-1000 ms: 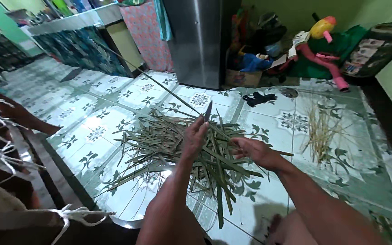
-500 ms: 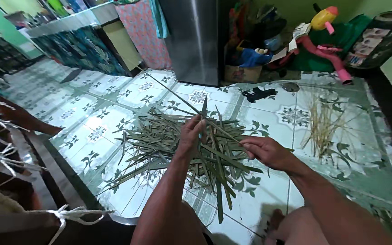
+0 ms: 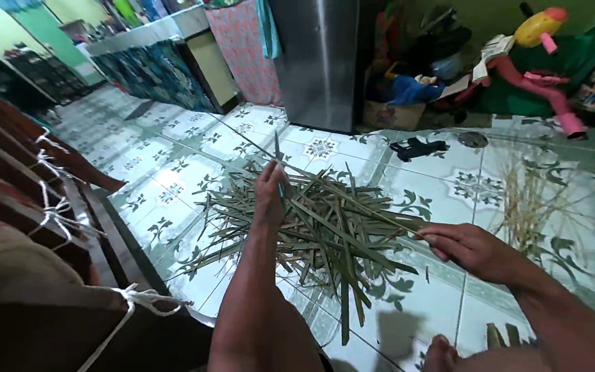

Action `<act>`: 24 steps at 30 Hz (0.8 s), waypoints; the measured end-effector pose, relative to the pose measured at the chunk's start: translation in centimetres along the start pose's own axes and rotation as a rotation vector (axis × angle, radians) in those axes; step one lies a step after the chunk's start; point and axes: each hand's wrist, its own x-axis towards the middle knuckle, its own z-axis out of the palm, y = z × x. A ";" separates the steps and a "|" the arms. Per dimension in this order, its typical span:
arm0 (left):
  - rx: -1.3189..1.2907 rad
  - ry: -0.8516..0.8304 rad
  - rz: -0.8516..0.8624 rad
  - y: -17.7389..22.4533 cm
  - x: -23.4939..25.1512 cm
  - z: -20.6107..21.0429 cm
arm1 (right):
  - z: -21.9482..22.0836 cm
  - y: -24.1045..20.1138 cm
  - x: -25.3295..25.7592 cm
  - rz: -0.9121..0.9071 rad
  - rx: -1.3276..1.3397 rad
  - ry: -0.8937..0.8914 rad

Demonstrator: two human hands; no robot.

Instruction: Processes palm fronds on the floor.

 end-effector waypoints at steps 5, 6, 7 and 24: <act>-0.039 0.068 0.034 0.7 0.4 -2.7 | -1.2 2.0 -2.5 0.023 -0.020 -0.012; -0.041 0.066 0.038 0.8 0.3 -3.0 | -1.4 2.3 -3.0 0.029 -0.030 -0.011; -0.039 0.068 0.036 0.9 0.2 -3.2 | -1.6 2.6 -3.5 0.035 -0.037 -0.007; 0.018 0.351 -0.012 -0.9 3.9 -8.6 | -10.4 5.5 -13.5 0.386 -0.058 0.062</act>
